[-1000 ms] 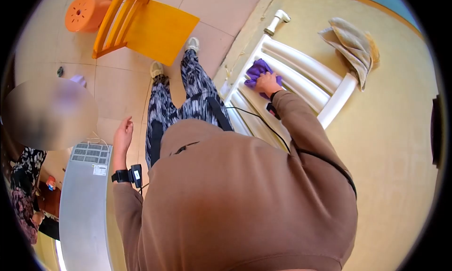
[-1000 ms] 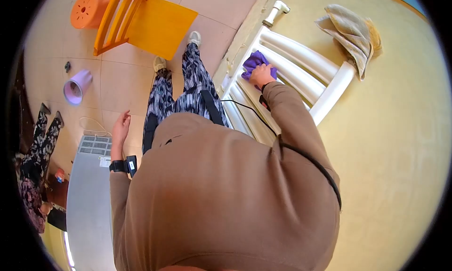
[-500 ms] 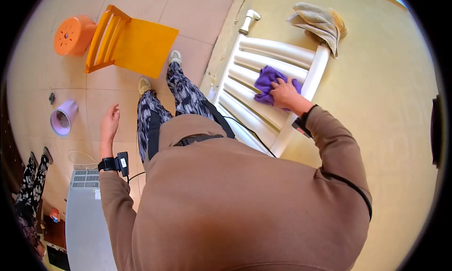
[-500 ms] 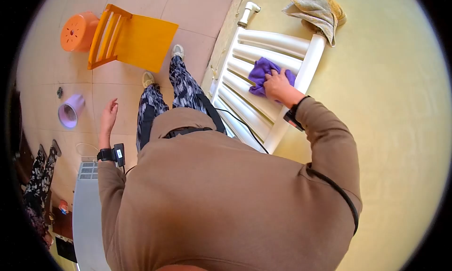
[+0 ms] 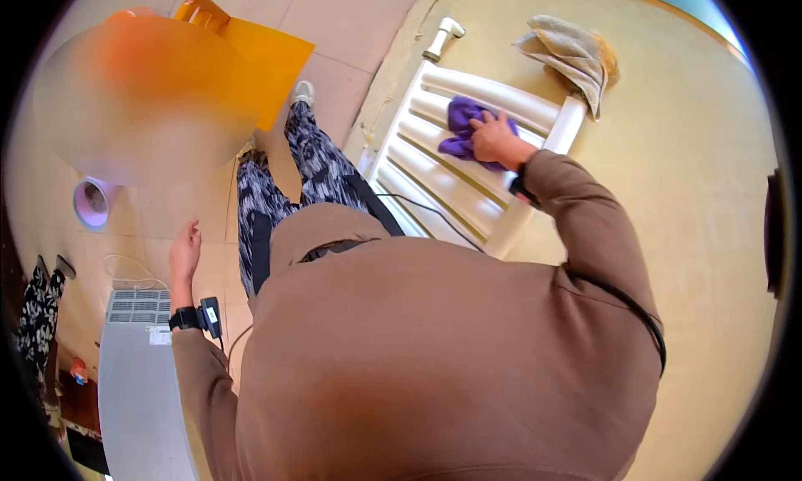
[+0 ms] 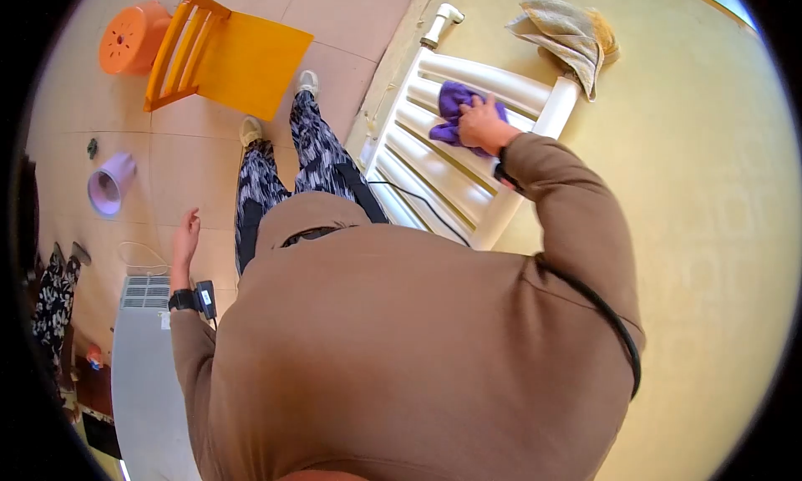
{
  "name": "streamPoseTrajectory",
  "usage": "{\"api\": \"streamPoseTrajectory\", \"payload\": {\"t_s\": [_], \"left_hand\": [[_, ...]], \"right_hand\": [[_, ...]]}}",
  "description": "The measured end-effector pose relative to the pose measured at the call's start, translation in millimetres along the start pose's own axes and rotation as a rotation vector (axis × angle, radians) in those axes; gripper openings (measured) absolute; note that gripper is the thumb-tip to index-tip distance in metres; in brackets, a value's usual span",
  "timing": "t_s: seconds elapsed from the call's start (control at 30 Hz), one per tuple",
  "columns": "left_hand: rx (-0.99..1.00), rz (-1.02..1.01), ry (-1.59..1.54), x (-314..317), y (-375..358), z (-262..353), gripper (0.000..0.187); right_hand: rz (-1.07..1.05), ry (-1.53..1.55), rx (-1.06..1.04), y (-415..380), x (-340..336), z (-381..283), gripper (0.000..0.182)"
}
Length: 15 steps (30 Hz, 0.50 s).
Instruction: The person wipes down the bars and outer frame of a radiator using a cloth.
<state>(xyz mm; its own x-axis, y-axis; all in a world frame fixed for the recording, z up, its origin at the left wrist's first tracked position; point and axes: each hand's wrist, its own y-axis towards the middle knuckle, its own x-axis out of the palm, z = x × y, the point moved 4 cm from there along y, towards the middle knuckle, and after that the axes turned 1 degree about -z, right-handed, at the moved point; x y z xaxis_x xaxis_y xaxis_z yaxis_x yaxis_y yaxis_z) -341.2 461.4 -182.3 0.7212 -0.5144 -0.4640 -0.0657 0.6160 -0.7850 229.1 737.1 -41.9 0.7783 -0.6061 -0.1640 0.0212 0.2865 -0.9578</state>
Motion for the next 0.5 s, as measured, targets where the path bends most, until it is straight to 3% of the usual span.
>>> {"api": "streamPoseTrajectory", "payload": {"t_s": [0.1, 0.13, 0.2, 0.27, 0.43, 0.5], "left_hand": [[0.084, 0.024, -0.078, -5.5, 33.5, -4.8, 0.032], [0.078, 0.02, -0.084, -10.3, 39.7, 4.6, 0.032], [0.11, 0.093, -0.097, -33.2, 46.5, 36.6, 0.032], [0.129, 0.129, -0.134, -43.2, 44.9, 56.9, 0.032], [0.104, 0.172, -0.138, -36.6, 15.7, 57.1, 0.03], [-0.013, 0.131, -0.131, -15.6, -1.8, 32.3, 0.029]], "right_hand": [[-0.059, 0.061, 0.111, -65.2, -36.6, 29.5, 0.036], [0.103, 0.029, 0.102, -77.7, -37.6, 35.1, 0.039], [0.165, 0.064, 0.101, -79.7, -38.1, 37.2, 0.038], [-0.126, 0.031, 0.138, -57.0, -29.1, 31.2, 0.046], [-0.045, -0.036, 0.041, 23.2, -2.4, 3.0, 0.043], [-0.096, 0.014, 0.022, 56.9, -0.2, -3.5, 0.043]]}}
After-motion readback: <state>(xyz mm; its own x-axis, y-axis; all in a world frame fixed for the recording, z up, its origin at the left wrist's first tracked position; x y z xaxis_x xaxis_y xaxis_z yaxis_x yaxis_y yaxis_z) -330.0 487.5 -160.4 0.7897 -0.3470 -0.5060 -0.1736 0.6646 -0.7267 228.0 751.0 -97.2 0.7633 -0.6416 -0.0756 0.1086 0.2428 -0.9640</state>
